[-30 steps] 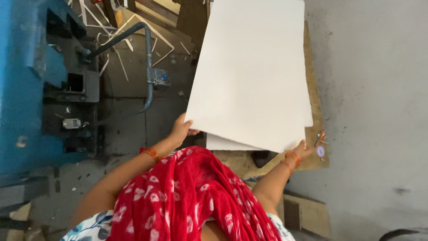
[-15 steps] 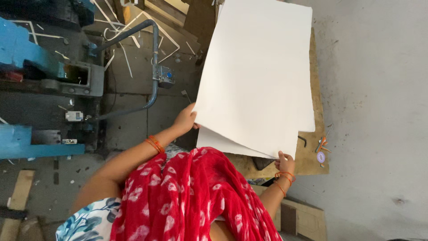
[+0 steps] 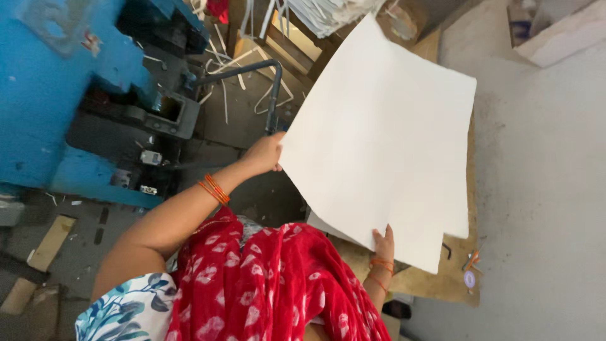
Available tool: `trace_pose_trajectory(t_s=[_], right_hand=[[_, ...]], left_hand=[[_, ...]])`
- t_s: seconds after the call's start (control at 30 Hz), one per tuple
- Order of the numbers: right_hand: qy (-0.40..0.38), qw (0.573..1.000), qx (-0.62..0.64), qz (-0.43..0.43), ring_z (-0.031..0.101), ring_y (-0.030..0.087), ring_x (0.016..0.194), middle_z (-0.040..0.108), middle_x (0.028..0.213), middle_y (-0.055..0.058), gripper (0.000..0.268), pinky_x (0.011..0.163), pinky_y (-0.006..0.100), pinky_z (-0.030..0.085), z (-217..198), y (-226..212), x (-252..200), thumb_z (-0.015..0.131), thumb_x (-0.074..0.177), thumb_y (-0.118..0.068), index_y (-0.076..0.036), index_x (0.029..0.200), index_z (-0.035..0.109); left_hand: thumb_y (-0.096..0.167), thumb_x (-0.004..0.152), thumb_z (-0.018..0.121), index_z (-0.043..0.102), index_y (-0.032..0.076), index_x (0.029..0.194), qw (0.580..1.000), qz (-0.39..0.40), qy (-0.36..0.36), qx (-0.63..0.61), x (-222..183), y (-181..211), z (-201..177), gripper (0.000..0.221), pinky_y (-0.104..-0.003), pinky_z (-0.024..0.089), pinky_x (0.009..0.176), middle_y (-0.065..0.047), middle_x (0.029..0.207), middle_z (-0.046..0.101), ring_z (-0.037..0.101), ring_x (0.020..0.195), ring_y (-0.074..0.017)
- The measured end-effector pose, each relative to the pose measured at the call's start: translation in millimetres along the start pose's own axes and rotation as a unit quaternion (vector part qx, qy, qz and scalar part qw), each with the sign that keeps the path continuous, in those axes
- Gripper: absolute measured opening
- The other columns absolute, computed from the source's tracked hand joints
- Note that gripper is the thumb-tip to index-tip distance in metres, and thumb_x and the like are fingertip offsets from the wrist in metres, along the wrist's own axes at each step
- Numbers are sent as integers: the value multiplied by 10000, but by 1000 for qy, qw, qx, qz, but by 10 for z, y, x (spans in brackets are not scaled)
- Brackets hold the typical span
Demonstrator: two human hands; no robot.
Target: The person repeatedly picks up white paper sheets from a stack and places them onto a blue machine table, then returns them to the stack. The person handles the sheets one at a time in a repetitive cycle.
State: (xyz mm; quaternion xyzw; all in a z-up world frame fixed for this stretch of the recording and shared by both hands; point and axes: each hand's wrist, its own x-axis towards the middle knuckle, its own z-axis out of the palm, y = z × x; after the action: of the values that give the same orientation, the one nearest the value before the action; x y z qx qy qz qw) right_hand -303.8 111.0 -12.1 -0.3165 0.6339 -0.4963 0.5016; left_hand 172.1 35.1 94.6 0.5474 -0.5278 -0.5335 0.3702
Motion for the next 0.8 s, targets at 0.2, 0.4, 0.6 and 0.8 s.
trace_pose_trajectory(t_s=[0.2,0.4,0.6,0.8], right_hand=[[-95,994,26,-44,598,250,1163,589,1345,138,491,957,398,520,1053,-119,-148,465,1003,-104,-21,1486,431],[-173,976,92,-99,582,267,1257,559,1431,162,536,1049,399,503,2556,-1014,-224,407,1012,-10,-12,1547,377],[-319,929,111,-147,597,291,1283,573,1430,192,494,1108,411,505,4049,-1356,-152,413,1015,3,31,1509,414],[-357,923,-38,-139,665,190,1059,672,1232,98,470,928,324,547,5279,-492,170,501,925,77,45,1392,547]], left_hand=[[62,995,439,414,8,1518,985,111,37,125,-678,654,-977,527,-317,590,594,-234,721,685,702,591,-201],[117,1012,507,540,-20,1356,969,149,194,33,-1579,920,-2427,372,-287,566,555,-102,832,729,688,583,-135],[131,985,697,684,-48,1029,895,121,414,-110,-1458,-291,-3909,185,-245,472,544,-54,845,714,617,615,-91],[195,929,757,721,-49,917,809,47,576,106,-1209,-2462,-4786,248,-437,507,692,-193,826,692,642,716,-311]])
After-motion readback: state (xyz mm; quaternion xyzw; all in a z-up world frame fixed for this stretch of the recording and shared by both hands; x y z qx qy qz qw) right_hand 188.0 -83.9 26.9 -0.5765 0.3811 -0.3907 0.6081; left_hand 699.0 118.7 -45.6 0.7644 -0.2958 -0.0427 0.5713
